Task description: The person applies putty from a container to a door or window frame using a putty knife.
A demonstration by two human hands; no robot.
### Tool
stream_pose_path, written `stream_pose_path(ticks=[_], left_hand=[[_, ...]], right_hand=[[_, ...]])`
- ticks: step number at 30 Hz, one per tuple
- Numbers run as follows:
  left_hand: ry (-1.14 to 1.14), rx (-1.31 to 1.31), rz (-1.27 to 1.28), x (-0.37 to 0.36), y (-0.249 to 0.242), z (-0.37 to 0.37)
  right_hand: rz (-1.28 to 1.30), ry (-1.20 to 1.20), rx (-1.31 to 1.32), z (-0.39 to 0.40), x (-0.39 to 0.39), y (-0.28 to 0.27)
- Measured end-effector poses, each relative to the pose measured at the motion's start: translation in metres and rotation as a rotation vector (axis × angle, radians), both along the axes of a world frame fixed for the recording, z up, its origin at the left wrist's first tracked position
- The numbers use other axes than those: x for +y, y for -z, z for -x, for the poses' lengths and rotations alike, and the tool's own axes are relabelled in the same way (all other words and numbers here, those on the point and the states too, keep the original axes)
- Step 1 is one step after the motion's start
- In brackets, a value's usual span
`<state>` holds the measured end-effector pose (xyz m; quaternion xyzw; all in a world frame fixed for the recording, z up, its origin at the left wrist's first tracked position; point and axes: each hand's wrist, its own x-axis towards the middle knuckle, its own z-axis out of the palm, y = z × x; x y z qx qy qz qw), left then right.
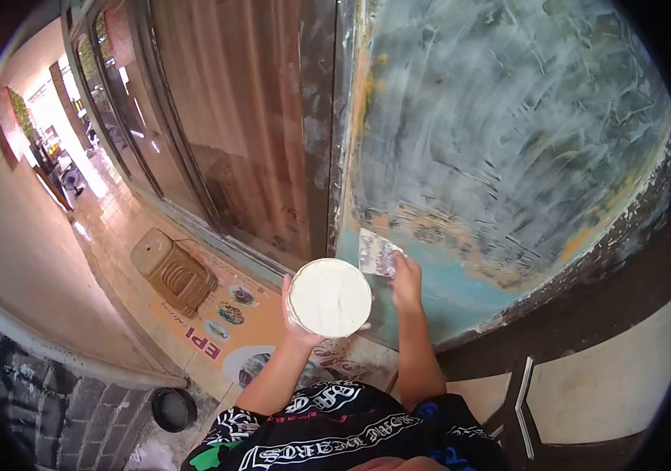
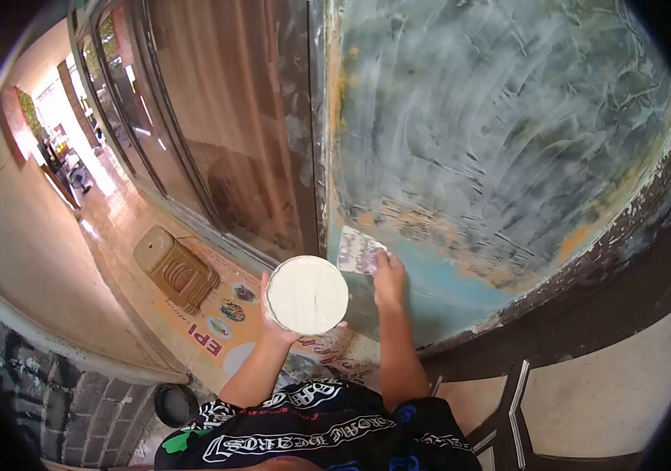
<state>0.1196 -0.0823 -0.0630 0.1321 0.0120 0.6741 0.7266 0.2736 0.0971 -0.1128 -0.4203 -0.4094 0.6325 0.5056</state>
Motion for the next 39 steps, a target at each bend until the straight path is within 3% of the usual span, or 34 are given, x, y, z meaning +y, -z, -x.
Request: stream_pose_path(ticks=[3, 5, 7, 9, 10, 14, 19, 21, 22, 27, 30, 32, 36, 39], left_hand=[[0.028, -0.09, 0.079, 0.002, 0.003, -0.003], [0.008, 0.012, 0.064, 0.007, 0.003, -0.007], [0.045, -0.105, 0.022, 0.012, 0.006, -0.012], [0.146, -0.406, -0.066, 0.016, 0.004, -0.019], [0.123, -0.172, -0.037, 0.019, 0.001, -0.02], [0.104, 0.077, -0.013, 0.024, -0.006, -0.027], [0.09, -0.082, 0.09, 0.038, 0.003, -0.04], [0.145, -0.307, 0.091, 0.043, 0.0, -0.046], [0.106, -0.046, 0.057, 0.045, 0.001, -0.049], [0.151, -0.031, 0.105, 0.055, -0.002, -0.063], [0.177, 0.023, 0.063, 0.067, -0.006, -0.077], [0.223, -0.033, 0.069, 0.07, -0.004, -0.082], [0.311, -0.115, 0.003, 0.074, -0.007, -0.088], [0.355, -0.154, -0.016, 0.077, -0.006, -0.094]], right_hand=[[0.06, 0.089, 0.031, -0.019, -0.014, -0.01], [-0.082, 0.093, 0.142, -0.026, -0.019, 0.002], [-0.149, 0.047, 0.129, -0.031, -0.031, -0.01], [-0.214, -0.007, 0.05, -0.036, -0.032, -0.015], [-0.213, 0.003, 0.051, -0.041, -0.027, -0.012], [-0.15, 0.13, 0.094, -0.065, -0.018, -0.014], [-0.189, 0.093, 0.093, -0.07, -0.039, -0.034], [-0.179, 0.117, -0.03, -0.072, -0.031, -0.021], [-0.183, 0.125, -0.028, -0.079, -0.025, -0.014], [-0.147, 0.186, 0.117, -0.112, -0.031, -0.036], [-0.196, 0.176, 0.037, -0.114, -0.035, -0.038], [-0.218, 0.151, -0.082, -0.128, -0.032, -0.031], [-0.169, 0.325, 0.045, -0.155, -0.03, -0.05], [-0.247, 0.296, -0.057, -0.156, -0.044, -0.058]])
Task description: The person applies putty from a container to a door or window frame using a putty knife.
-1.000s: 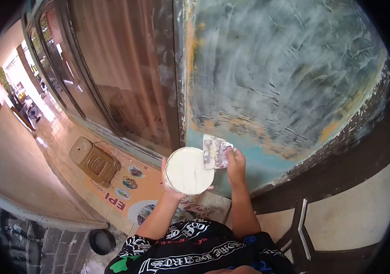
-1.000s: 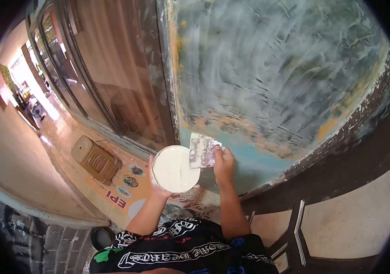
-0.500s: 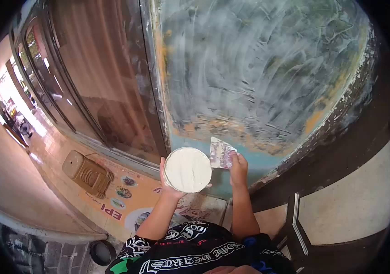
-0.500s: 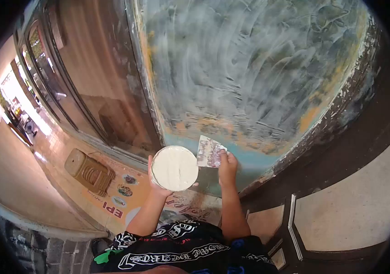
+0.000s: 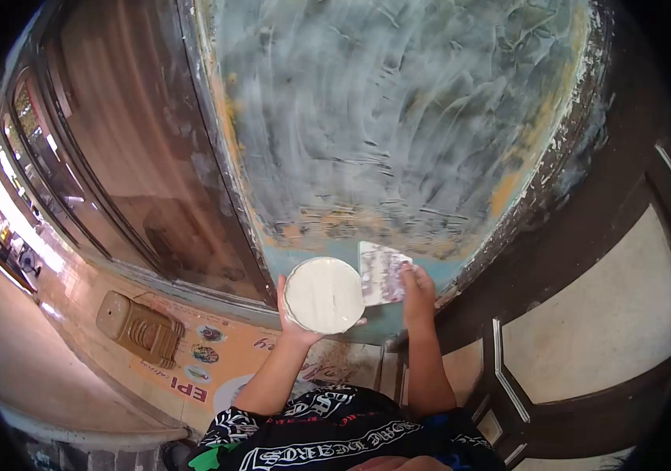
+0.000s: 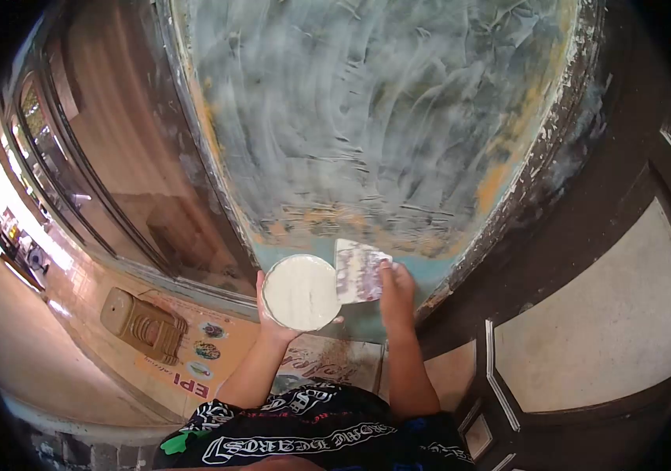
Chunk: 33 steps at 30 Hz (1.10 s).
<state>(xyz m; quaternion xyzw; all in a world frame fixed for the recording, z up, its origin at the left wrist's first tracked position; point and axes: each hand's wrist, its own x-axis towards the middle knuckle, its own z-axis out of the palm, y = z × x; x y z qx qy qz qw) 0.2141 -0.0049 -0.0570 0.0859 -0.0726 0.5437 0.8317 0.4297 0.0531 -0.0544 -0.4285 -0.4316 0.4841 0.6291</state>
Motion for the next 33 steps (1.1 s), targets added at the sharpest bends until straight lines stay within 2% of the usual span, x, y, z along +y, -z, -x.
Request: stream_pose_path(ticks=[2, 4, 6, 8, 12, 14, 15, 16, 17, 18, 19, 20, 21, 22, 23, 26, 27, 30, 33], left_hand=[[-0.062, 0.185, 0.003, 0.003, -0.002, -0.006], [-0.025, 0.176, -0.023, 0.004, -0.002, -0.008], [0.01, 0.092, 0.004, 0.003, -0.003, -0.008], [0.02, 0.064, 0.002, 0.003, -0.004, -0.008], [-0.023, 0.058, 0.037, 0.006, 0.002, -0.006], [0.023, -0.315, 0.358, 0.009, 0.003, -0.003], [0.076, -0.279, 0.21, 0.001, -0.011, -0.006], [0.079, -0.278, 0.212, -0.001, -0.01, -0.005], [0.036, -0.092, 0.103, -0.002, -0.008, -0.004], [-0.009, 0.092, -0.009, -0.003, -0.007, -0.003], [-0.003, 0.081, -0.044, -0.004, -0.007, -0.001], [-0.004, 0.079, -0.045, -0.004, -0.008, 0.001], [0.006, -0.053, 0.049, -0.005, -0.008, 0.003], [0.018, -0.186, 0.144, -0.006, -0.008, 0.005], [0.018, -0.188, 0.146, -0.007, -0.008, 0.005], [-0.028, -0.031, 0.029, -0.01, -0.009, 0.009], [-0.027, 0.019, -0.003, -0.013, -0.011, 0.012], [-0.048, 0.168, -0.041, -0.019, -0.017, 0.021], [-0.061, 0.081, 0.042, -0.022, -0.014, 0.03]], right_hand=[[-0.036, -0.01, -0.064, 0.003, -0.004, 0.01], [0.064, -0.043, -0.056, 0.001, 0.003, 0.023], [0.058, 0.005, -0.101, -0.013, 0.007, 0.025], [0.065, 0.069, 0.111, -0.019, 0.0, 0.012], [0.011, -0.031, 0.008, -0.007, -0.017, 0.007], [0.014, -0.029, -0.037, -0.01, -0.014, 0.018], [0.011, -0.03, -0.08, -0.01, -0.011, 0.019], [0.008, -0.03, -0.123, -0.009, -0.01, 0.02], [0.043, 0.052, -0.007, -0.009, -0.009, 0.02], [0.042, 0.054, -0.008, -0.01, -0.011, 0.018], [0.057, 0.055, 0.047, -0.012, -0.013, 0.015], [0.073, 0.055, 0.103, -0.012, -0.015, 0.012], [0.071, 0.054, 0.101, -0.006, -0.019, 0.008], [0.059, 0.018, 0.06, 0.004, -0.026, 0.006], [0.049, -0.019, 0.019, 0.01, -0.031, 0.005], [0.052, -0.018, -0.108, 0.006, -0.02, 0.026], [0.034, 0.036, 0.006, 0.007, -0.014, 0.025], [0.054, 0.133, 0.124, 0.0, -0.018, 0.014], [0.038, 0.125, 0.207, 0.023, -0.036, -0.015]])
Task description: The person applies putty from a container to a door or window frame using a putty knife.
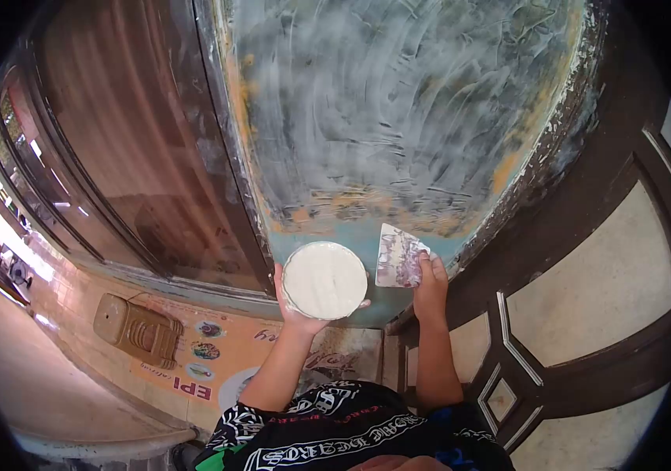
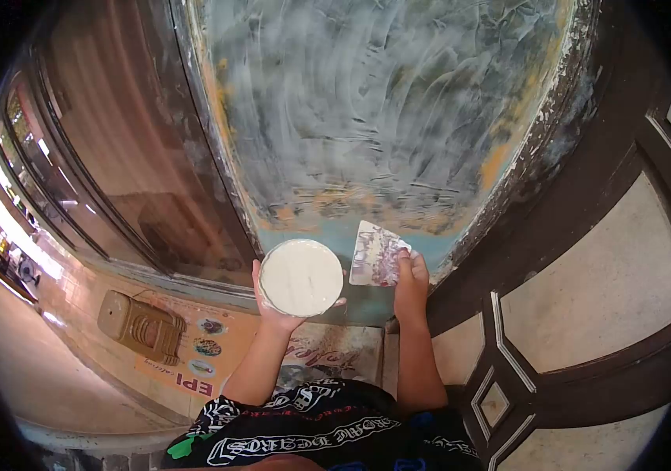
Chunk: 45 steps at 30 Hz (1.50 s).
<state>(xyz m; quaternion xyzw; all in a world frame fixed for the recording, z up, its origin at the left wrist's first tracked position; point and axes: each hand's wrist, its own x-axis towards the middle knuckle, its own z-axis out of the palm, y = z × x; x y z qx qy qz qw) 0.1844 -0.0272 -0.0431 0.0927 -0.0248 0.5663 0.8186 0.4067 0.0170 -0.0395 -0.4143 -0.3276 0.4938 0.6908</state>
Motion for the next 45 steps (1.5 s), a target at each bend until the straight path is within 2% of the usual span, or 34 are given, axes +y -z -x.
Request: stream_pose_path(ticks=[2, 4, 5, 7, 8, 11, 14, 15, 17, 19, 21, 23, 25, 27, 30, 31, 33, 36, 41, 43, 44, 45], left_hand=[[-0.02, -0.027, 0.026, -0.002, 0.0, 0.005], [-0.002, -0.057, 0.015, -0.002, 0.002, 0.011], [0.016, -0.089, 0.001, 0.0, 0.002, 0.014], [0.027, -0.078, 0.001, 0.002, 0.0, 0.018], [0.018, -0.066, 0.018, 0.004, 0.0, 0.018], [0.044, -0.05, 0.017, 0.011, -0.001, 0.014], [0.112, -0.058, -0.093, 0.017, 0.0, 0.003], [0.126, -0.061, -0.092, 0.017, -0.003, -0.001], [0.229, -0.262, 0.042, 0.018, -0.013, -0.01], [0.275, -0.303, 0.076, 0.021, -0.018, -0.019], [0.212, -0.006, -0.048, 0.023, -0.022, -0.032], [0.231, -0.024, -0.049, 0.022, -0.029, -0.041], [0.222, 0.001, -0.084, 0.022, -0.035, -0.047], [0.234, -0.016, -0.13, 0.023, -0.039, -0.052], [0.218, 0.013, -0.107, 0.022, -0.052, -0.055], [0.222, 0.011, -0.107, 0.023, -0.054, -0.056], [0.185, 0.077, -0.162, 0.025, -0.055, -0.061], [0.189, 0.072, -0.166, 0.026, -0.053, -0.07], [0.245, 0.02, -0.103, 0.033, -0.044, -0.09], [0.268, 0.056, -0.078, 0.041, -0.045, -0.1], [0.317, 0.05, -0.082, 0.045, -0.046, -0.106], [0.372, 0.045, -0.085, 0.05, -0.047, -0.112]], right_hand=[[0.01, 0.02, 0.023, 0.015, -0.016, -0.021], [0.061, -0.065, 0.054, 0.025, -0.029, -0.036], [0.06, -0.061, 0.057, 0.025, -0.028, -0.029], [0.001, -0.249, -0.022, 0.015, -0.029, -0.009], [0.003, -0.237, -0.021, 0.012, -0.032, -0.007], [-0.123, -0.315, -0.093, 0.006, -0.045, -0.012], [-0.277, -0.412, 0.065, 0.009, -0.072, -0.05], [-0.276, -0.399, 0.061, 0.006, -0.075, -0.051], [-0.316, -0.161, -0.259, 0.001, -0.082, -0.052], [-0.282, -0.12, -0.285, -0.011, -0.087, -0.06], [-0.218, -0.062, -0.332, -0.026, -0.09, -0.073], [-0.183, 0.045, -0.409, -0.035, -0.094, -0.082], [-0.137, 0.069, -0.129, -0.053, -0.094, -0.076], [-0.128, 0.037, -0.035, -0.069, -0.093, -0.066], [0.028, -0.221, 0.666, -0.106, -0.083, -0.02], [0.027, -0.217, 0.665, -0.114, -0.078, 0.003], [-0.01, -0.427, 0.947, -0.127, -0.077, 0.042], [-0.029, -0.482, 1.089, -0.131, -0.092, 0.068], [0.097, -0.547, 1.044, -0.148, -0.125, 0.1], [0.154, -0.423, 0.843, -0.153, -0.14, 0.108], [0.06, -0.587, 0.802, -0.164, -0.144, 0.119], [0.049, -0.562, 0.804, -0.158, -0.151, 0.107]])
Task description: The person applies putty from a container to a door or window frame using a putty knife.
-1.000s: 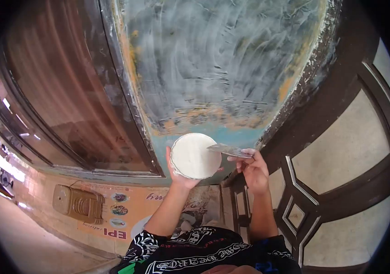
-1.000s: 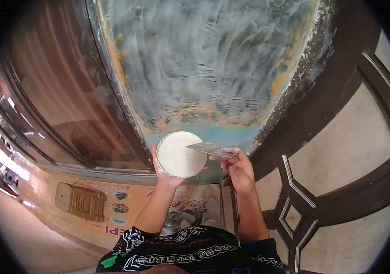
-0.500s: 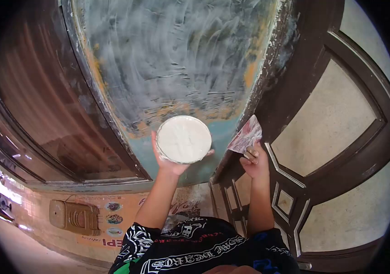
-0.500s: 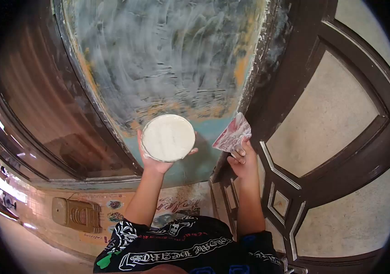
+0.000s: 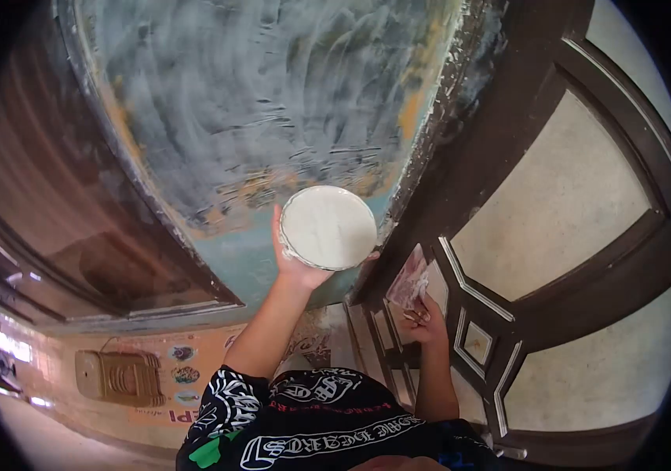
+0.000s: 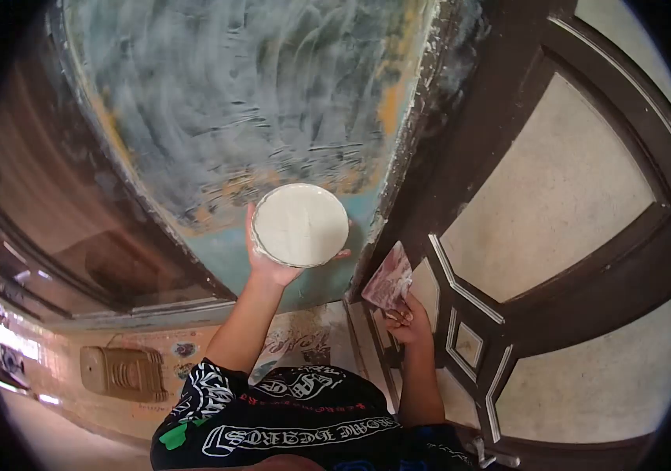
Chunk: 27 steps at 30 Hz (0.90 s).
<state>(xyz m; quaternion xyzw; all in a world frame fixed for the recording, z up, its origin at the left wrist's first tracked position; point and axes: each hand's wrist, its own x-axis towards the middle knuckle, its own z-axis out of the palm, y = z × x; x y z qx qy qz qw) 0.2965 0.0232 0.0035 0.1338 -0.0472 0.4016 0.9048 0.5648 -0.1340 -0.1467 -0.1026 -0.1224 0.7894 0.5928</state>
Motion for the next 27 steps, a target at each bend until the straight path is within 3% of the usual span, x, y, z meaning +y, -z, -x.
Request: stream_pose_path(ticks=[2, 3, 4, 6, 7, 10, 19, 27], left_hand=[[0.075, 0.006, 0.015, 0.013, -0.006, -0.013], [0.165, -0.062, 0.044, 0.02, -0.007, -0.018], [0.258, -0.128, 0.077, 0.026, -0.009, -0.023], [0.297, 0.024, -0.028, 0.036, -0.011, -0.041], [0.342, 0.031, -0.005, 0.041, -0.012, -0.046], [0.473, 0.01, -0.003, 0.059, -0.005, -0.058], [0.747, -0.008, -0.017, 0.098, 0.011, -0.067], [0.891, -0.066, 0.051, 0.059, 0.016, -0.094]], right_hand=[[0.398, 0.398, -0.338, 0.019, -0.014, -0.033], [0.254, 0.406, -0.273, -0.003, -0.021, 0.01], [0.262, 0.441, -0.265, 0.006, -0.024, 0.004], [0.072, 0.787, -0.264, 0.021, -0.027, -0.01], [0.006, 0.834, -0.212, 0.024, -0.034, -0.01], [-0.013, 1.062, -0.362, 0.048, -0.044, -0.016], [0.159, 1.389, -0.667, 0.139, -0.062, -0.044], [0.315, 1.677, -0.857, 0.184, -0.061, -0.065]])
